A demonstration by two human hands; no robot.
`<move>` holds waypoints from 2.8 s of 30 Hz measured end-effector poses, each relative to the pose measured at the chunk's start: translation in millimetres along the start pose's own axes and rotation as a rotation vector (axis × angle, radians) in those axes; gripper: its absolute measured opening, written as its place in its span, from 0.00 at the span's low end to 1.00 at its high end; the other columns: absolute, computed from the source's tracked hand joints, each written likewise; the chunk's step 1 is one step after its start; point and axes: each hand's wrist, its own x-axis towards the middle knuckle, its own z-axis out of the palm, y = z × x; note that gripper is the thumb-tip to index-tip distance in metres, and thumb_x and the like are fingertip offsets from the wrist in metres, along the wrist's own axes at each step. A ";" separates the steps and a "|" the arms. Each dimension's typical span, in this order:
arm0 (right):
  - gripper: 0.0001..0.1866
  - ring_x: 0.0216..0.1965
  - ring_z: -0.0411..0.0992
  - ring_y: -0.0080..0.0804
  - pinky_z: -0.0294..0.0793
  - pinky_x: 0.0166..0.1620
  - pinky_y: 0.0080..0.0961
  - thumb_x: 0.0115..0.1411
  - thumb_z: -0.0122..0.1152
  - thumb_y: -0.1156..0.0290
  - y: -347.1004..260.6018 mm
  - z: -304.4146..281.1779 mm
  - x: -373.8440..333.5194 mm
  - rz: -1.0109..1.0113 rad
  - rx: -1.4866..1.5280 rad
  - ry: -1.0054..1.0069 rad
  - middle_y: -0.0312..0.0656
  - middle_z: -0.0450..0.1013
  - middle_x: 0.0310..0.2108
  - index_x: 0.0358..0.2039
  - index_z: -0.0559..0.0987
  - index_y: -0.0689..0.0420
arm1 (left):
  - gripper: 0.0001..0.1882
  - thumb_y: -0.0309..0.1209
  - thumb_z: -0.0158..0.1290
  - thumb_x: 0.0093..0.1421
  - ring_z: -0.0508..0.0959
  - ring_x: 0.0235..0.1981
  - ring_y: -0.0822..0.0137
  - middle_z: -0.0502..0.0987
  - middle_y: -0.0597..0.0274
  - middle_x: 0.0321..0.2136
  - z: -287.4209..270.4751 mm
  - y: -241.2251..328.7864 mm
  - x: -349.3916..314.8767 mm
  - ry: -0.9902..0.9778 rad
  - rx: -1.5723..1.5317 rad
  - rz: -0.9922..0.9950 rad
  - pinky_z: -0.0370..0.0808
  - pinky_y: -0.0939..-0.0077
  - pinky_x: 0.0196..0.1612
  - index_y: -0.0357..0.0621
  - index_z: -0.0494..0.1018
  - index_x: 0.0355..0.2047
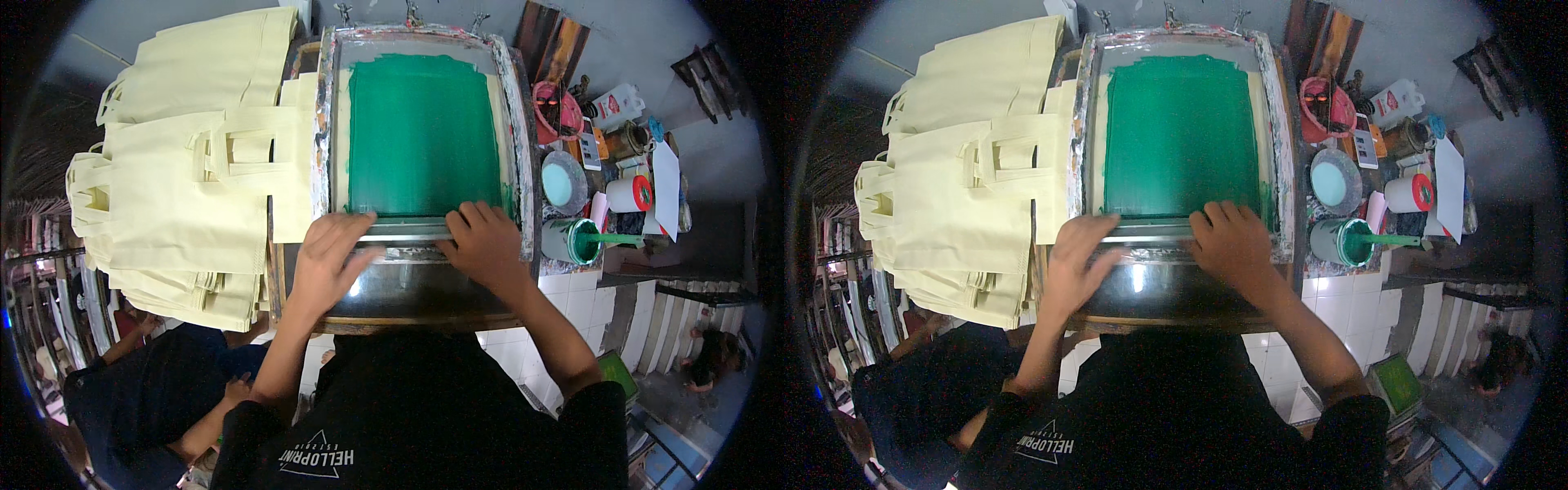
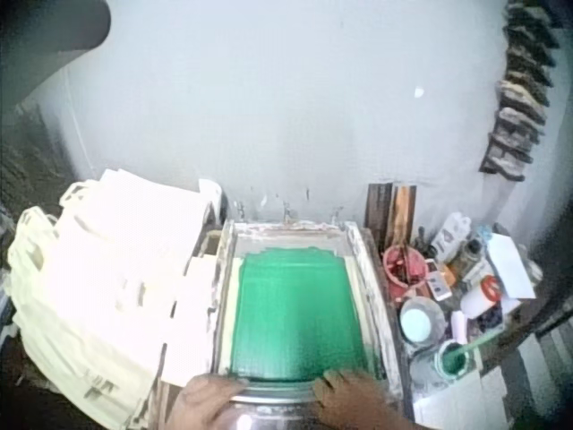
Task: The person performs screen printing on cloth bags by placing each bag on the printing frame, aligning it, applying green ink from a container using a squeegee, and then setting the printed bag aside on a stack.
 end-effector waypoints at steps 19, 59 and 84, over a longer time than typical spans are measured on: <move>0.15 0.30 0.77 0.41 0.77 0.37 0.37 0.55 0.68 0.56 39.2 -186.1 120.8 -0.160 -0.193 0.562 0.44 0.79 0.29 0.34 0.84 0.56 | 0.53 0.56 0.63 0.58 0.61 0.71 0.47 0.61 0.39 0.69 -80.3 3.2 79.5 0.488 -0.089 -0.090 0.50 0.49 0.73 0.38 0.52 0.72; 0.28 0.36 0.81 0.48 0.80 0.42 0.41 0.58 0.69 0.49 100.5 -296.7 283.3 0.139 -0.143 0.459 0.59 0.82 0.36 0.40 0.86 0.67 | 0.35 0.46 0.62 0.62 0.73 0.59 0.44 0.74 0.45 0.58 -168.1 -142.1 83.6 0.344 0.683 -0.358 0.61 0.44 0.66 0.44 0.67 0.64; 0.16 0.47 0.79 0.56 0.77 0.51 0.44 0.61 0.65 0.57 121.9 -289.5 301.6 0.063 -0.175 0.446 0.55 0.81 0.44 0.42 0.88 0.52 | 0.58 0.71 0.55 0.54 0.33 0.77 0.38 0.39 0.36 0.76 204.9 -3.2 263.4 -0.411 0.399 -0.234 0.34 0.31 0.72 0.53 0.50 0.76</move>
